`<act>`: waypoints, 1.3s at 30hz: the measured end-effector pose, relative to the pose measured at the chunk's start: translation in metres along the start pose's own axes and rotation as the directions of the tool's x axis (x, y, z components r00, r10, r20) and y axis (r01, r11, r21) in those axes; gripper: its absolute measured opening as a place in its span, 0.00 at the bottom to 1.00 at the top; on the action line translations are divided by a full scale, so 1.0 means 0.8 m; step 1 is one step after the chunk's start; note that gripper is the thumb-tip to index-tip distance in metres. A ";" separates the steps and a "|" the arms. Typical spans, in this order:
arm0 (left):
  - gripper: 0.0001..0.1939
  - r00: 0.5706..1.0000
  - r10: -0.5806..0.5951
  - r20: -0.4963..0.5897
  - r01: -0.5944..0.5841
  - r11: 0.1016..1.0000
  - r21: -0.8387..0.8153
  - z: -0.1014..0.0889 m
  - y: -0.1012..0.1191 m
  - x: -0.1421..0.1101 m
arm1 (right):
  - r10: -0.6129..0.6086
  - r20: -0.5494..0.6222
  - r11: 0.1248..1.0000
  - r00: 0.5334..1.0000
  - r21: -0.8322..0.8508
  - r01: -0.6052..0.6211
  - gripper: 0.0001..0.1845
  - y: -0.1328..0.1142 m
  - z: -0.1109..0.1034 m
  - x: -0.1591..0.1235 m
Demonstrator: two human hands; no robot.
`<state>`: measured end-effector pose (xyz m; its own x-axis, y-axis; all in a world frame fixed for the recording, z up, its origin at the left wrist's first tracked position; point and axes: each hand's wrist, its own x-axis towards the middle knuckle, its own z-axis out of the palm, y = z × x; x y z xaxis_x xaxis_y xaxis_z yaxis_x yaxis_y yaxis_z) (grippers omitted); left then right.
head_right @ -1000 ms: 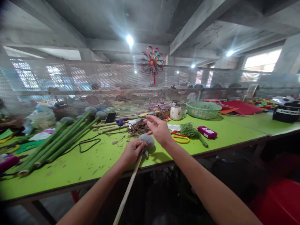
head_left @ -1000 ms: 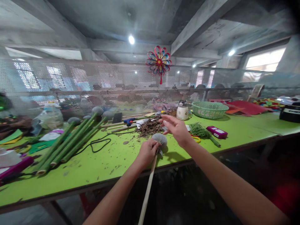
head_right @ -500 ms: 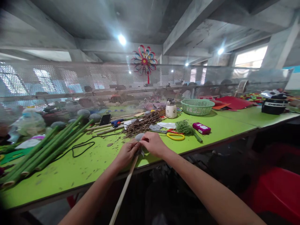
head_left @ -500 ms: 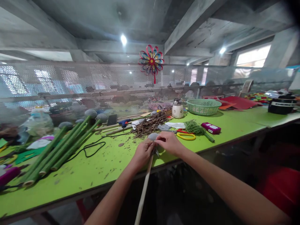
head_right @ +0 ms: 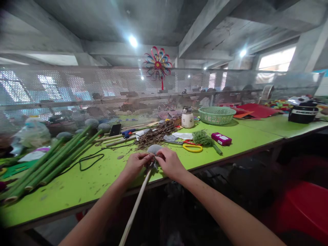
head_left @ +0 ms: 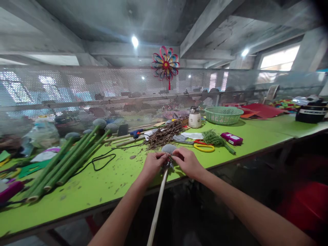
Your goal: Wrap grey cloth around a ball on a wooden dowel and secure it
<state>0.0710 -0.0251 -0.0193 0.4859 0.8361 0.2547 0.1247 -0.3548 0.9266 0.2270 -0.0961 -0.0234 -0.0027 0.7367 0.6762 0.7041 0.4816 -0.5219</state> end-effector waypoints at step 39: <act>0.06 0.729 0.626 0.276 -0.459 0.148 0.876 -0.022 0.003 -0.014 | -0.341 0.221 0.903 0.914 -0.192 0.383 0.08 0.021 0.012 0.061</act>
<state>0.0508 -0.0278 -0.0151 0.6716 0.2720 0.6892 0.5532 -0.8029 -0.2222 0.2319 -0.0472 -0.0041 -0.3993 0.6140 0.6809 0.7714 0.6263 -0.1124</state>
